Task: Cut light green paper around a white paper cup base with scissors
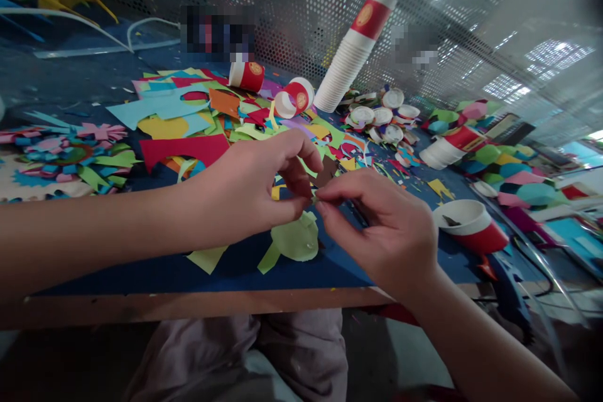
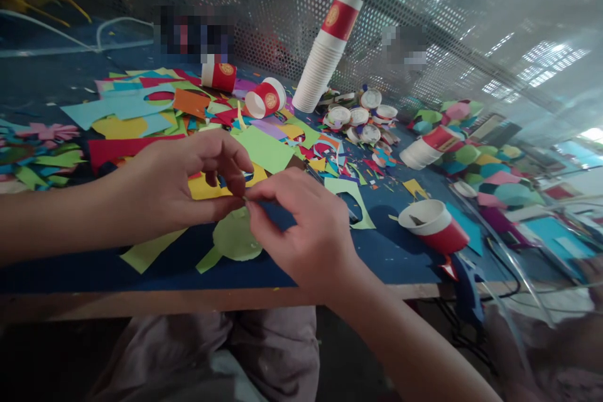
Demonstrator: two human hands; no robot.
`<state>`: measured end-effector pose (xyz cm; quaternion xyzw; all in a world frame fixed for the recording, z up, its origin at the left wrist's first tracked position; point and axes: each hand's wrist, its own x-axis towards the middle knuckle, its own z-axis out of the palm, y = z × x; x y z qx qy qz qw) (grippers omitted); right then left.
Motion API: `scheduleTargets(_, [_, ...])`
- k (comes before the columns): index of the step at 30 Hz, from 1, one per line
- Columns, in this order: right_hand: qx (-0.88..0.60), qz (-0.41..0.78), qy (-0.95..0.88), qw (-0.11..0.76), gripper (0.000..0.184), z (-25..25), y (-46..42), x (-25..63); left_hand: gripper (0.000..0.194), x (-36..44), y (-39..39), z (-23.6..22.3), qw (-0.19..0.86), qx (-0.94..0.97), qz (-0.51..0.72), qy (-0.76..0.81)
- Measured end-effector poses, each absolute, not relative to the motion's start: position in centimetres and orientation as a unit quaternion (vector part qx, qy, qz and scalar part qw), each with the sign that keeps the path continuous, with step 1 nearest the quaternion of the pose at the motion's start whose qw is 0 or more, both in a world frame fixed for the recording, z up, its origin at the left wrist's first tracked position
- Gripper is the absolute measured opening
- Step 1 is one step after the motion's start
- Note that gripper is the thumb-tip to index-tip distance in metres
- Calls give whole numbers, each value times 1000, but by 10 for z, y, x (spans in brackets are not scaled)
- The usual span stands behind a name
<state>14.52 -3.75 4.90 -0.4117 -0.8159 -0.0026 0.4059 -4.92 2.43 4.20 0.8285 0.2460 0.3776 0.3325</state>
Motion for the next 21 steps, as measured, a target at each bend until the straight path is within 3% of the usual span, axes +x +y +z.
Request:
scheduleTargets(3, [-393,-102,-837,367,15,51,-39,144,20,-50,21,41,278,847,382,243])
scheduleTargets(7, [-406,-124,-834,352,17,51,-44,143,18,-52,19,41,227,856,411,216])
scheduleTargets(15, [-474,149,-738,456,14,41,-46,146,17,-49,15,41,215,860,416,202])
scheduleTargets(21, [-464,-3,-791,399,12,41,-54,146,23,-49,12,36,172,872,412,199])
